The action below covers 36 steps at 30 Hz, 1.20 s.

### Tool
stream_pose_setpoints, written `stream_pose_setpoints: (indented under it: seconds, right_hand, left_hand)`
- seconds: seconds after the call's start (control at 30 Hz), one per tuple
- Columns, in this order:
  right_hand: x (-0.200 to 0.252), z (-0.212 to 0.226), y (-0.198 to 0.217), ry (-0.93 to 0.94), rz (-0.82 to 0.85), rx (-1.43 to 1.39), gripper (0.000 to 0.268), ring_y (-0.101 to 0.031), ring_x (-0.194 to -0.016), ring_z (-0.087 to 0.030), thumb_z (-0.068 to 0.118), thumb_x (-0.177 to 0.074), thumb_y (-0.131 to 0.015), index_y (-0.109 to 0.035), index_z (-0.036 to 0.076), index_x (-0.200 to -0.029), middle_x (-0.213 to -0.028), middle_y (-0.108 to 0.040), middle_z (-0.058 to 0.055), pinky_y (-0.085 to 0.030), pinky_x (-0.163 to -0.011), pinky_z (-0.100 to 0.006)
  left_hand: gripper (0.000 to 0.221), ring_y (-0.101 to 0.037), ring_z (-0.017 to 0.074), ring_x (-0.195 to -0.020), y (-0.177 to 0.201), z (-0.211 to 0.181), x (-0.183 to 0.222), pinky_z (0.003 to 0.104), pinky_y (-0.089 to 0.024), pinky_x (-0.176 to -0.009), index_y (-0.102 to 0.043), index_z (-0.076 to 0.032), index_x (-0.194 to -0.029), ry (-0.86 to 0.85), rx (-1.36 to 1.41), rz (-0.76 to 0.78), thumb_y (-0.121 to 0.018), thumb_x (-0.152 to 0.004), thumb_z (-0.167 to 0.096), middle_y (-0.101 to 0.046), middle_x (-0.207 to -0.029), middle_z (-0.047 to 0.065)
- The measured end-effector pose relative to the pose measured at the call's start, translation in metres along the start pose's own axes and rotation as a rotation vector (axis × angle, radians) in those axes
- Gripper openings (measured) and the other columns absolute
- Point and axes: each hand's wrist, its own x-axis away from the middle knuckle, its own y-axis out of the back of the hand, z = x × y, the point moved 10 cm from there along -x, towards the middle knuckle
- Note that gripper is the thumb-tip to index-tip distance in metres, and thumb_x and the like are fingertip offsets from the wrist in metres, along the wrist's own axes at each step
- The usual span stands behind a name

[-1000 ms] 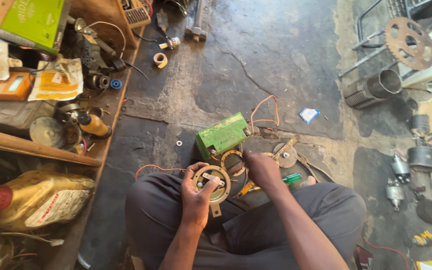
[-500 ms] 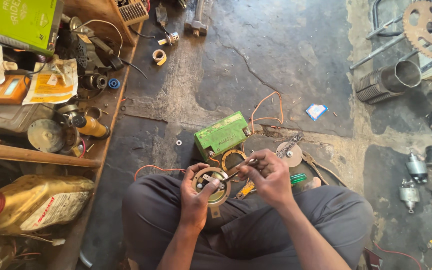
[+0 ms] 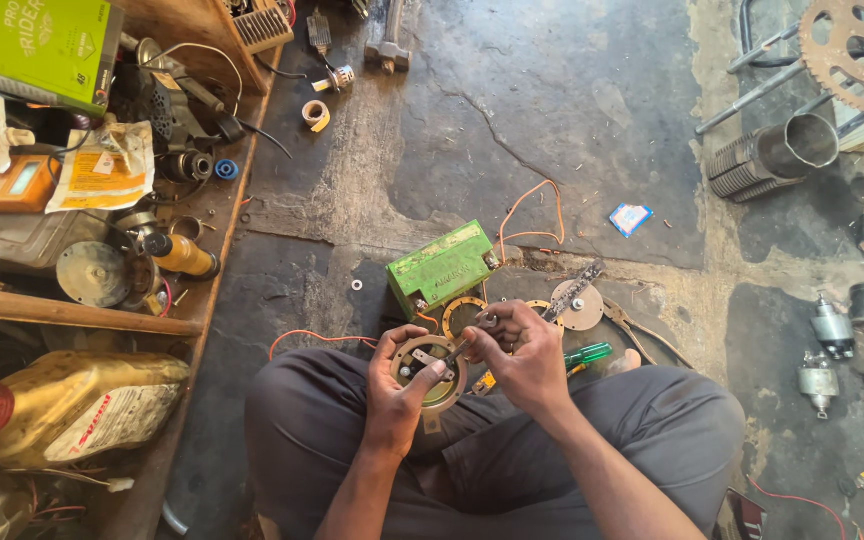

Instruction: The person sits on the floor and uses a metal file to smooth the surface of a green battery. They then pick up a circular metal component and use a screwdriver to adjust internal parts. The person continues to manipulate the component with their hands and tools, occasionally using a brush to clean it.

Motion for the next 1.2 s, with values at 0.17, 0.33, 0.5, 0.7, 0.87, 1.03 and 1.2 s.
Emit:
stream_pose_setpoints:
  seconds: [0.17, 0.33, 0.5, 0.7, 0.87, 1.03, 1.2]
  right_hand:
    - [0.0, 0.0, -0.002, 0.011, 0.003, -0.111, 0.031, -0.077, -0.073, -0.013, 0.009, -0.089, -0.077, -0.061, -0.004, -0.111, -0.086, -0.077, -0.01, -0.064, -0.064, -0.027]
    - [-0.002, -0.001, -0.002, -0.079, 0.017, 0.054, 0.032, -0.076, -0.069, -0.012, 0.011, -0.089, -0.076, -0.067, -0.001, -0.117, -0.084, -0.078, -0.009, -0.061, -0.059, -0.026]
    - [-0.002, 0.009, -0.002, -0.063, 0.034, 0.105, 0.033, -0.076, -0.07, -0.01, 0.011, -0.088, -0.075, -0.07, 0.004, -0.121, -0.084, -0.08, -0.008, -0.063, -0.06, -0.025]
    - [-0.002, 0.012, 0.001, -0.011, 0.02, 0.078, 0.032, -0.076, -0.072, -0.01, 0.01, -0.089, -0.075, -0.07, 0.002, -0.12, -0.085, -0.079, -0.009, -0.065, -0.063, -0.025]
    - [-0.001, 0.009, 0.007, 0.015, -0.012, 0.055, 0.034, -0.076, -0.073, -0.011, 0.011, -0.09, -0.075, -0.068, 0.001, -0.122, -0.088, -0.078, -0.008, -0.063, -0.063, -0.025]
    - [-0.003, 0.012, 0.025, 0.073, -0.096, -0.062, 0.032, -0.073, -0.076, -0.01, 0.01, -0.093, -0.074, -0.066, -0.001, -0.122, -0.091, -0.075, -0.007, -0.062, -0.066, -0.024]
    - [-0.012, 0.005, 0.044, 0.036, -0.162, 0.02, 0.032, -0.071, -0.074, -0.009, 0.012, -0.094, -0.074, -0.067, 0.001, -0.123, -0.087, -0.073, -0.007, -0.059, -0.065, -0.024]
  left_hand:
    - [0.046, -0.067, 0.011, -0.091, 0.0, 0.003, -0.001, 0.027, -0.059, -0.08, -0.056, -0.003, -0.124, 0.015, 0.034, 0.008, -0.072, -0.081, 0.004, -0.069, -0.105, 0.008]
    - [0.045, -0.067, 0.0104, -0.093, -0.003, 0.008, 0.0, 0.026, -0.058, -0.081, -0.056, -0.003, -0.124, 0.019, 0.037, 0.043, -0.071, -0.083, 0.005, -0.068, -0.107, 0.008]
    - [0.045, -0.067, 0.0102, -0.094, -0.005, 0.013, 0.0, 0.027, -0.059, -0.081, -0.056, -0.003, -0.124, 0.036, 0.02, 0.056, -0.071, -0.083, 0.005, -0.068, -0.108, 0.008]
    - [0.048, -0.067, 0.0108, -0.096, -0.007, 0.013, 0.0, 0.027, -0.059, -0.083, -0.055, -0.005, -0.126, 0.025, 0.041, 0.074, -0.074, -0.083, 0.004, -0.068, -0.109, 0.008]
    - [0.049, -0.067, 0.0107, -0.097, -0.006, 0.011, 0.0, 0.027, -0.059, -0.084, -0.055, -0.004, -0.127, 0.015, 0.022, 0.077, -0.075, -0.084, 0.004, -0.069, -0.109, 0.008]
    - [0.05, -0.068, 0.0109, -0.097, -0.007, 0.01, 0.0, 0.026, -0.059, -0.084, -0.054, -0.004, -0.128, 0.011, 0.031, 0.086, -0.076, -0.084, 0.004, -0.069, -0.109, 0.008]
    - [0.052, -0.067, 0.0108, -0.096, -0.008, 0.009, 0.001, 0.028, -0.059, -0.083, -0.052, -0.004, -0.129, 0.004, -0.008, 0.081, -0.077, -0.083, 0.003, -0.067, -0.109, 0.007]
